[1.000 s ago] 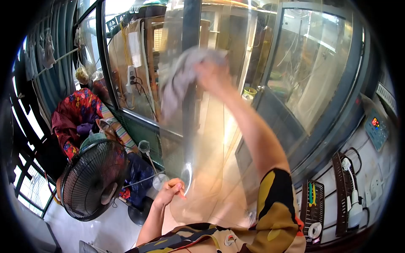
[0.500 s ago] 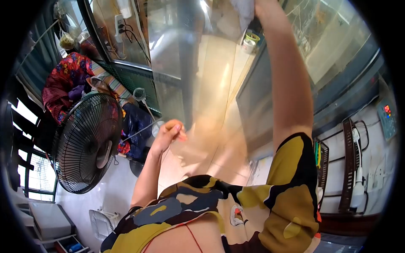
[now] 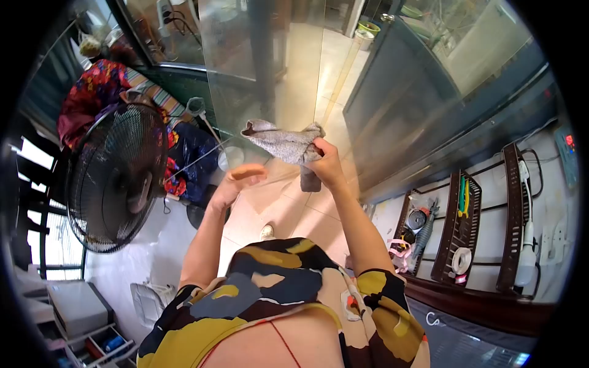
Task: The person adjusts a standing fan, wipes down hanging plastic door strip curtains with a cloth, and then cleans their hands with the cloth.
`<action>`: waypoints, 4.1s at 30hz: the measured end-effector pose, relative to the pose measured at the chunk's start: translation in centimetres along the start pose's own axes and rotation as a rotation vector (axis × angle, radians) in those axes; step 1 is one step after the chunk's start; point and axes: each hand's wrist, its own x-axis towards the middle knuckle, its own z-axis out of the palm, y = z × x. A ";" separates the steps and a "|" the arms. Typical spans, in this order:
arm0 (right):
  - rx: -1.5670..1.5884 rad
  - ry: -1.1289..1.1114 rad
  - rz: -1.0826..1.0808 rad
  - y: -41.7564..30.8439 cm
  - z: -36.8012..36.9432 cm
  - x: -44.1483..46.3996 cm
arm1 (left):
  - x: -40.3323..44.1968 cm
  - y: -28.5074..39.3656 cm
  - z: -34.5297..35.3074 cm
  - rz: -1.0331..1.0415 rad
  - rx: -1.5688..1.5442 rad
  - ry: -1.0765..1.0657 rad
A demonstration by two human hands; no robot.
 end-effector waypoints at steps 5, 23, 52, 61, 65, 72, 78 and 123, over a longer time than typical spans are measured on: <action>-0.087 -0.088 -0.041 -3.2 -2.2 -0.8 | -2.9 -1.1 4.1 0.066 0.065 0.110; 0.032 -0.012 -0.154 -4.6 0.5 -2.0 | -7.2 -1.4 6.6 -0.102 -0.086 0.082; 0.185 0.150 -0.170 -10.2 6.5 -3.9 | -15.5 -4.5 2.8 -0.268 -0.115 -0.097; -0.528 -0.140 0.029 -0.1 5.7 -16.4 | -16.0 -5.6 2.8 -0.165 -0.016 0.183; -0.214 -0.223 0.192 6.9 2.6 -19.9 | -15.6 -5.0 5.6 -0.184 0.004 0.169; 0.143 -0.194 -0.012 -3.2 0.1 -11.2 | -15.0 -5.6 10.1 -0.177 -0.059 0.221; 0.250 0.002 -0.263 -13.3 -0.8 -0.3 | -16.0 -4.9 13.3 -0.194 -0.064 0.159; -1.169 -0.162 -1.054 -9.3 17.5 -9.8 | -26.6 -2.6 5.3 -0.100 -0.053 0.053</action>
